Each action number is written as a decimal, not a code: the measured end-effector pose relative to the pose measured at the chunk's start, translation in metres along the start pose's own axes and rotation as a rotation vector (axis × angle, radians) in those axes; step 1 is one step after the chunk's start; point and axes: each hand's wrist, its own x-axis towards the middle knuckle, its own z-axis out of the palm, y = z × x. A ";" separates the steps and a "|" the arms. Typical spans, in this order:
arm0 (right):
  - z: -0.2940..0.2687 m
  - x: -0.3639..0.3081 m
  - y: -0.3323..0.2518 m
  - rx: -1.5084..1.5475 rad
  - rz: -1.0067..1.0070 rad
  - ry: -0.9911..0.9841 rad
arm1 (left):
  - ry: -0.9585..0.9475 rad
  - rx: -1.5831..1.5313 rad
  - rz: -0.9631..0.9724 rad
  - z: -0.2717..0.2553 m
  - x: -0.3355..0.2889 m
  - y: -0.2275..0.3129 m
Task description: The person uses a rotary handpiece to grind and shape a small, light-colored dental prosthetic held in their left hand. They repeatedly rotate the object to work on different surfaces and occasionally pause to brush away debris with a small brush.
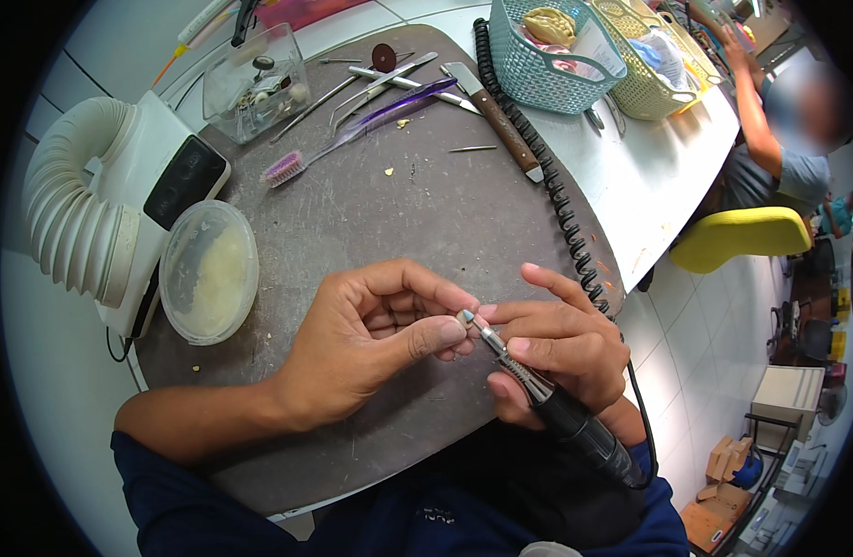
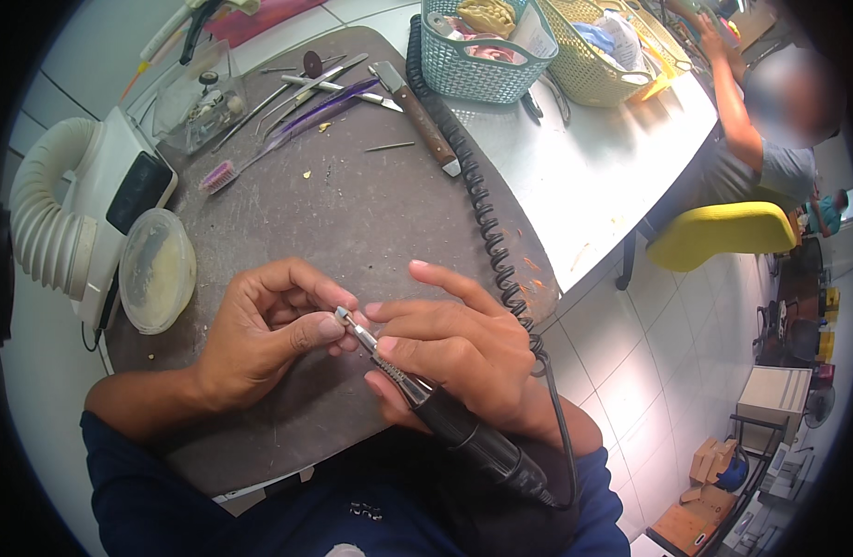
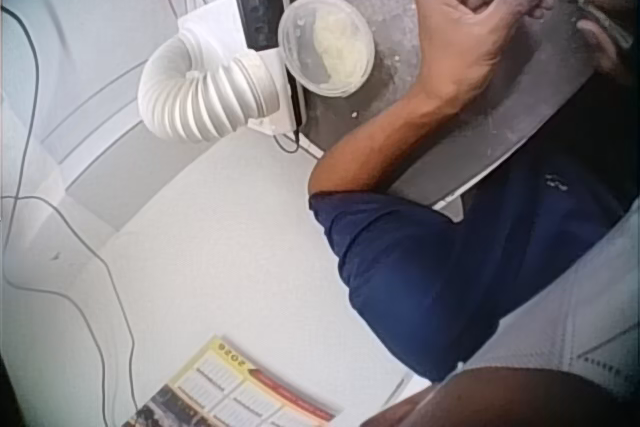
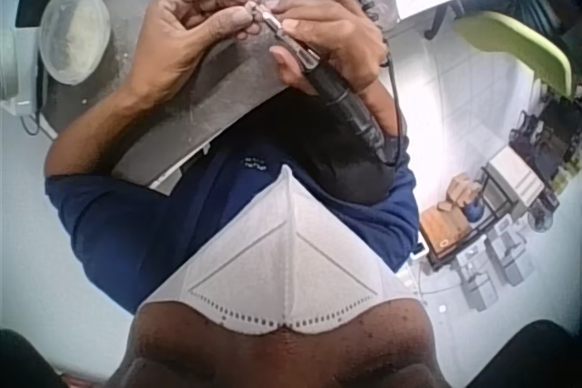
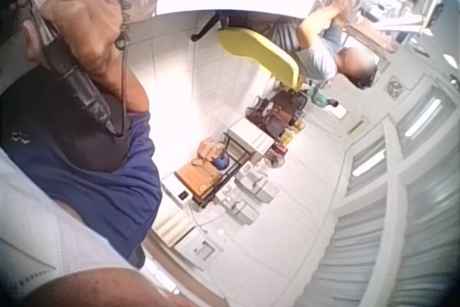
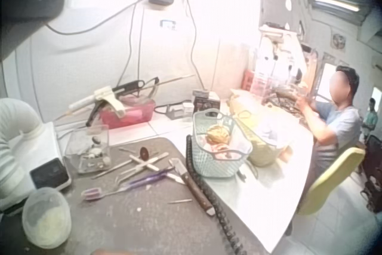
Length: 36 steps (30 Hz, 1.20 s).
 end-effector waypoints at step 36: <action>0.003 0.010 0.008 0.282 0.495 0.299 | -0.181 0.592 0.463 0.003 -0.012 -0.015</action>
